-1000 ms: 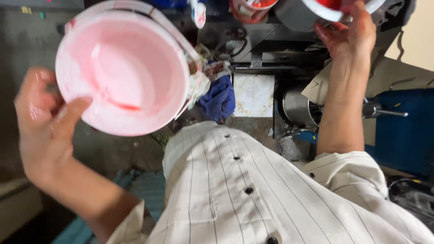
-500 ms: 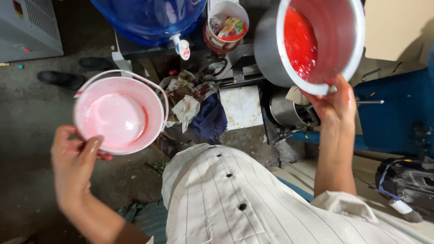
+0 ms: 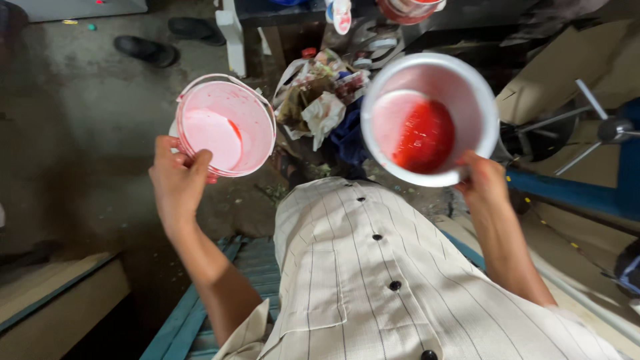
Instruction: The person holds a white bucket containing red liquid and scrapes the interior with a steel wool pad. They pour the liquid into a larger container, then rinse the bucket with water from a dispenser. The person scrubs the bucket's interior and exterior with the pad and rinses it again before placing it on a blue cloth.
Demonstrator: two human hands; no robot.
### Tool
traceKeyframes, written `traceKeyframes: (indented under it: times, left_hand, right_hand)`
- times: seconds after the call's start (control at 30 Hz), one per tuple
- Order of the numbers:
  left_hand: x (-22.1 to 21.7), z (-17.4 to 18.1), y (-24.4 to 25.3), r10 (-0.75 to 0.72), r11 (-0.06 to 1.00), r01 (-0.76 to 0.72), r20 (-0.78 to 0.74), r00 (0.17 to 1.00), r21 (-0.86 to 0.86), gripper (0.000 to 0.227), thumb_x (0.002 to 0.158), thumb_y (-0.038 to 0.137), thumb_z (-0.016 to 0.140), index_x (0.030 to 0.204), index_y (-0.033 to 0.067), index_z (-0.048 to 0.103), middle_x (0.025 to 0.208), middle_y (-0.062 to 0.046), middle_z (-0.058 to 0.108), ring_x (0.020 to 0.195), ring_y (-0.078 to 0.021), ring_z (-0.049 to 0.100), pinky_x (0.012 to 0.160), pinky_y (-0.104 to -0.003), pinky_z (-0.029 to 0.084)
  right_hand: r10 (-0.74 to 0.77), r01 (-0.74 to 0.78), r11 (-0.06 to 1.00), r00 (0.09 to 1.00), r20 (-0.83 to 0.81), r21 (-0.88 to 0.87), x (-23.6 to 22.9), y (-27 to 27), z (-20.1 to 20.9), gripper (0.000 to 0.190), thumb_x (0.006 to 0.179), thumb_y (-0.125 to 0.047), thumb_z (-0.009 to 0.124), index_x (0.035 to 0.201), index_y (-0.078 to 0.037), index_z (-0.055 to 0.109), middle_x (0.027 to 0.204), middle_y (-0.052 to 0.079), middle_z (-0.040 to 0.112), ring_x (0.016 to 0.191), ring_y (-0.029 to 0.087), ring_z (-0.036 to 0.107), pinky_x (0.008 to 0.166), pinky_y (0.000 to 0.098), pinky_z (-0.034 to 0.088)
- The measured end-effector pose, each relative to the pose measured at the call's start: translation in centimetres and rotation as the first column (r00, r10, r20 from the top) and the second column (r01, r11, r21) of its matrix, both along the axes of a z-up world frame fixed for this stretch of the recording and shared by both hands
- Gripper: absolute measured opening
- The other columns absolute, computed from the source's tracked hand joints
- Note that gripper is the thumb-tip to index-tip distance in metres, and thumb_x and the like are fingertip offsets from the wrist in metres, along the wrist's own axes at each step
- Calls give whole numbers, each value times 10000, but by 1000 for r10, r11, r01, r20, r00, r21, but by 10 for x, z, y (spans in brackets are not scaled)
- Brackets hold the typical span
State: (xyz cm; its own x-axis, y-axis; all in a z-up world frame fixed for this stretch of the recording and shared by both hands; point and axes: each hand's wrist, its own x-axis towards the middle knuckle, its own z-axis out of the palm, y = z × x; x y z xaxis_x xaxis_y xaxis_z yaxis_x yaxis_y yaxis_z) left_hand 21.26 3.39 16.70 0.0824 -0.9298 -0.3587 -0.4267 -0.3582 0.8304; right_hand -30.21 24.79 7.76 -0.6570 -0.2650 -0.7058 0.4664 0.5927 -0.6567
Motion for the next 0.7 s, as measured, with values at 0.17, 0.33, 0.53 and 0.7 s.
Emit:
traceKeyframes:
  times: [0.17,0.33,0.53,0.7]
  left_hand:
    - [-9,4,5,-40,997,33,125,991,64,338,856,56,716,1101,-19,496,722,-146,711,564,-155,672,568,-314,540]
    - [-10,5,21,-84,992,70,145,986,101,341,855,63,720,1105,-16,502,752,-139,726,588,-157,687,563,-317,538]
    - [-16,13,39,-20,987,-1,132,991,158,335,838,70,713,1080,-12,496,756,-136,738,579,-152,691,567,-298,554]
    - [-23,8,38,-66,987,33,206,976,157,323,848,70,725,1072,-14,508,712,-145,726,565,-147,668,569,-303,530]
  right_hand:
    - [127,-87,975,973,193,-203,62,-65,-112,139,841,-44,670,957,30,687,895,134,695,712,249,690,557,409,589]
    - [204,-135,951,951,234,-278,105,-130,-212,266,785,-101,689,1025,14,698,888,139,714,726,284,711,573,427,602]
    - [291,-263,951,939,185,-159,96,-155,-274,288,806,-78,702,1054,58,645,916,159,686,717,311,708,578,459,627]
    - [310,-304,949,949,64,-87,111,-151,-289,349,877,-143,734,1117,53,572,942,166,681,778,295,711,594,478,623]
